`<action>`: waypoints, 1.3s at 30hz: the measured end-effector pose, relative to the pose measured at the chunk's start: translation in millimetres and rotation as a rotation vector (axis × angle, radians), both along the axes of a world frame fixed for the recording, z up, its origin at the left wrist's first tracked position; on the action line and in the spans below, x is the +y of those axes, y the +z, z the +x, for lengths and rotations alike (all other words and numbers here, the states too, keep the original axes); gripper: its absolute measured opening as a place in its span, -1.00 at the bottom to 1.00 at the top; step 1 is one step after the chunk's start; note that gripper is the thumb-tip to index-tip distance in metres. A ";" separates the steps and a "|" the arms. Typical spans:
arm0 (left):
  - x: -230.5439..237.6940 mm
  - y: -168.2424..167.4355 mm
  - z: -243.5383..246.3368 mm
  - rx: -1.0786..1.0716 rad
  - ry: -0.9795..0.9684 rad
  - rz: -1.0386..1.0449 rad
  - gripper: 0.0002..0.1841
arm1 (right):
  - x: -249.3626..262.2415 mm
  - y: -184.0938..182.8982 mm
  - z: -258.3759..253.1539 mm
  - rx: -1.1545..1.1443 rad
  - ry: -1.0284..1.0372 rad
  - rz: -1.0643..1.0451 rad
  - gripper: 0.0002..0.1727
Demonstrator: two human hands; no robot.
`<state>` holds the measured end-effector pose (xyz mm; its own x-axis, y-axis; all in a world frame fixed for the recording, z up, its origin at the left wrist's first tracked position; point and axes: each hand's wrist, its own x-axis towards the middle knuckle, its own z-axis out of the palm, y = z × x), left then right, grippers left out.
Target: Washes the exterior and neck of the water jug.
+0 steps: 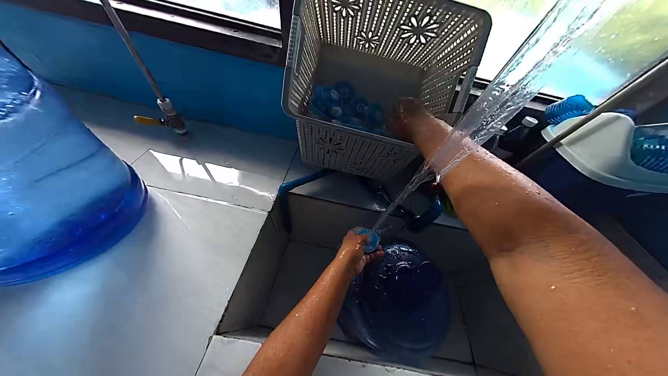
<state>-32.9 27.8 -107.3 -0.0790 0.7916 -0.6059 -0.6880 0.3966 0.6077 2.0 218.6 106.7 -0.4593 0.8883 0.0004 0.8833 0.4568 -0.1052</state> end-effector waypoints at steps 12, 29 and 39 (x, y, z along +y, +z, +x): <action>-22.6 13.0 0.5 -0.005 0.188 0.041 -0.69 | -181.1 -99.5 69.2 1.355 -0.056 -0.707 -0.62; -80.6 45.0 10.7 0.208 0.080 0.241 -0.79 | -233.2 -163.6 93.4 0.739 0.272 -0.111 -0.88; -67.2 34.8 3.4 0.175 0.104 0.253 -0.85 | -221.0 -183.1 66.3 1.574 -0.319 -0.791 -0.81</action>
<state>-29.5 -39.3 -72.5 -0.2531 0.8975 -0.3613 -0.5933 0.1510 0.7907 68.3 -2.4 -76.4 -0.2745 0.9399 -0.2030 -0.2192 -0.2667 -0.9385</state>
